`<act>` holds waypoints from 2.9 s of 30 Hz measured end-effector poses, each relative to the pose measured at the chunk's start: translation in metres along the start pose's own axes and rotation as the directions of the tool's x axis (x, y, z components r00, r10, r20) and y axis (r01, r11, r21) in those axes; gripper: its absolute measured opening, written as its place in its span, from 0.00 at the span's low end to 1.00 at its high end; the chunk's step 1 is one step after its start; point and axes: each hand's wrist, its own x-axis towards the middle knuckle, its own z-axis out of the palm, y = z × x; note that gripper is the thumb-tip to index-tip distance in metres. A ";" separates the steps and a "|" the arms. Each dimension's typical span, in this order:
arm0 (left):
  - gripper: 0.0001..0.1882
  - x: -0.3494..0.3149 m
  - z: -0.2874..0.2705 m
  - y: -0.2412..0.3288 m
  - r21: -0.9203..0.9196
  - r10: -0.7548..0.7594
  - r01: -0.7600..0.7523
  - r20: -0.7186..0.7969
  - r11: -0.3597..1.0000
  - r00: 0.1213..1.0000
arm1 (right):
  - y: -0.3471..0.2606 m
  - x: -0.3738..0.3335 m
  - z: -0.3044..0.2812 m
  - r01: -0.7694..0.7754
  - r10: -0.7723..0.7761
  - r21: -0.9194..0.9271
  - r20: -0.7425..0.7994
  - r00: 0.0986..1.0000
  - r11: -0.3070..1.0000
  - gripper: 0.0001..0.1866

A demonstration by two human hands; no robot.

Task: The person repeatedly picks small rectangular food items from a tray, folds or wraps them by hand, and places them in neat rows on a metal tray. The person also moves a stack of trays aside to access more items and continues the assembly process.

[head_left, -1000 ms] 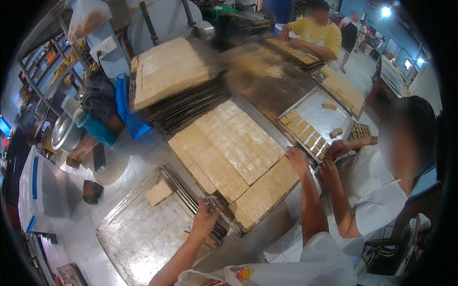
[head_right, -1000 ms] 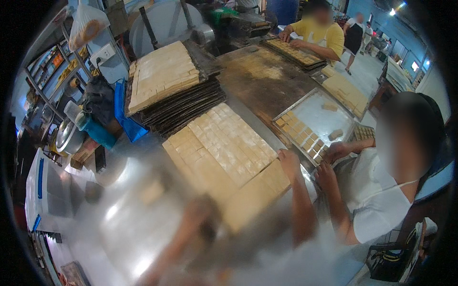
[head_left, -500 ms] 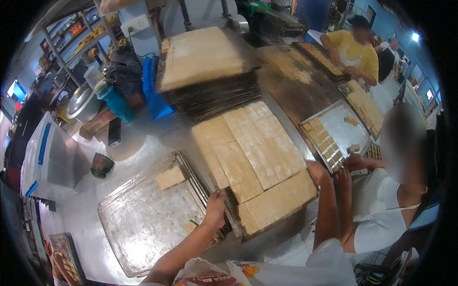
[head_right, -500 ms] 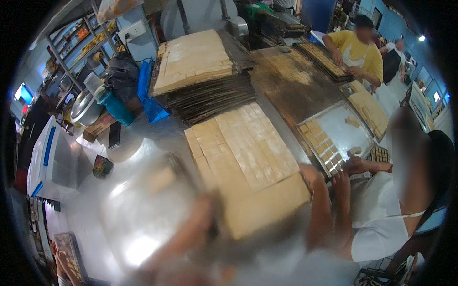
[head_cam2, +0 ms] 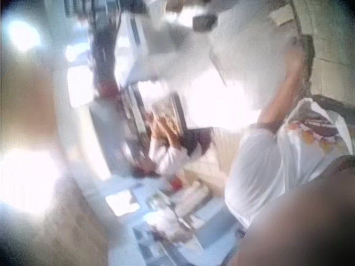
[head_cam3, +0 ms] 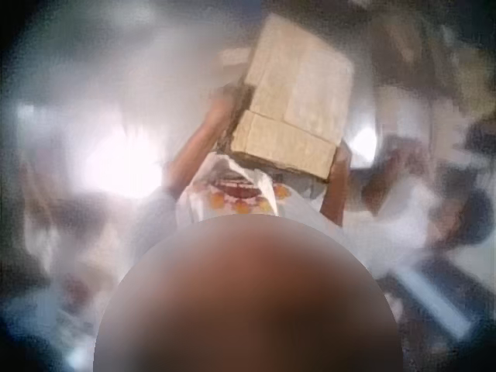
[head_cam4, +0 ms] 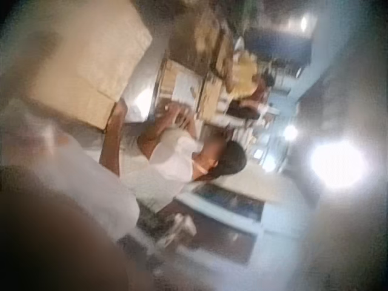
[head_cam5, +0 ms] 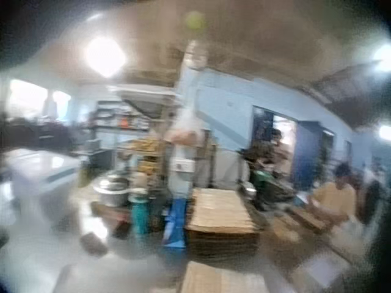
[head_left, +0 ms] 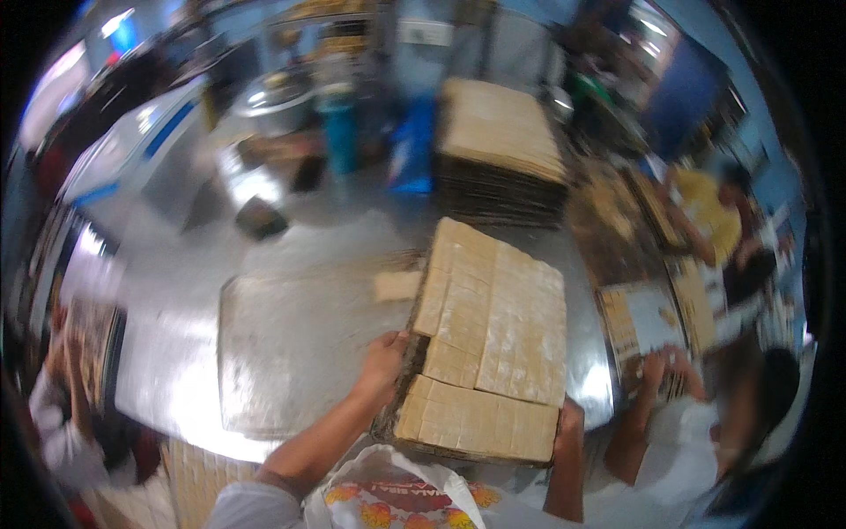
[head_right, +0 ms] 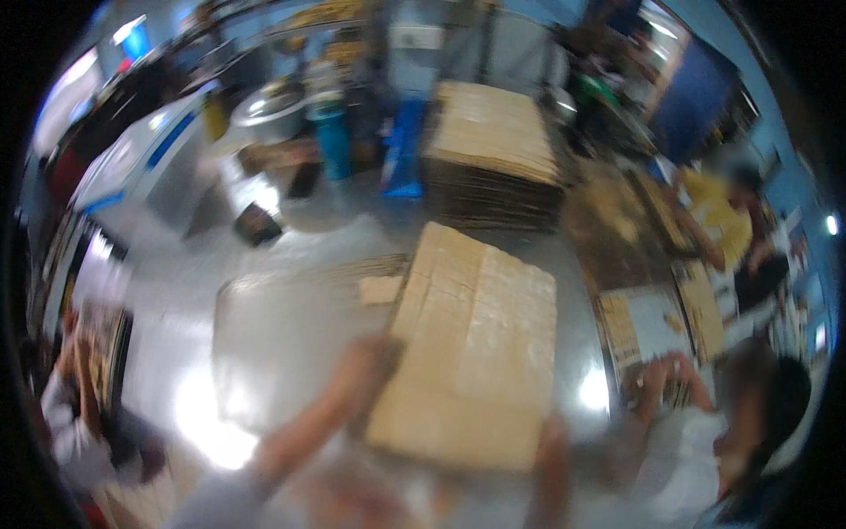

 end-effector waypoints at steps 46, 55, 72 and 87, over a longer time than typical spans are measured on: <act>0.16 -0.225 -0.594 -0.124 0.227 0.111 0.250 -0.907 0.941 0.405 | 0.222 -0.112 0.495 0.499 0.778 -0.661 0.626 -0.045 0.561 0.23; 0.15 -0.222 -0.336 -0.064 0.204 0.010 0.104 -0.493 0.973 0.870 | 0.017 -0.019 0.307 0.428 -0.148 -0.312 0.637 0.757 0.848 0.24; 0.16 -0.139 -0.204 -0.114 -0.155 -0.136 -0.005 -0.884 0.988 0.447 | 0.135 0.034 0.140 0.508 -0.499 -0.485 0.160 0.852 0.712 0.17; 0.19 -0.095 -0.190 -0.079 0.773 0.626 0.043 -0.544 0.633 0.559 | 0.074 0.061 0.189 0.657 -0.411 -0.731 0.549 0.727 0.185 0.18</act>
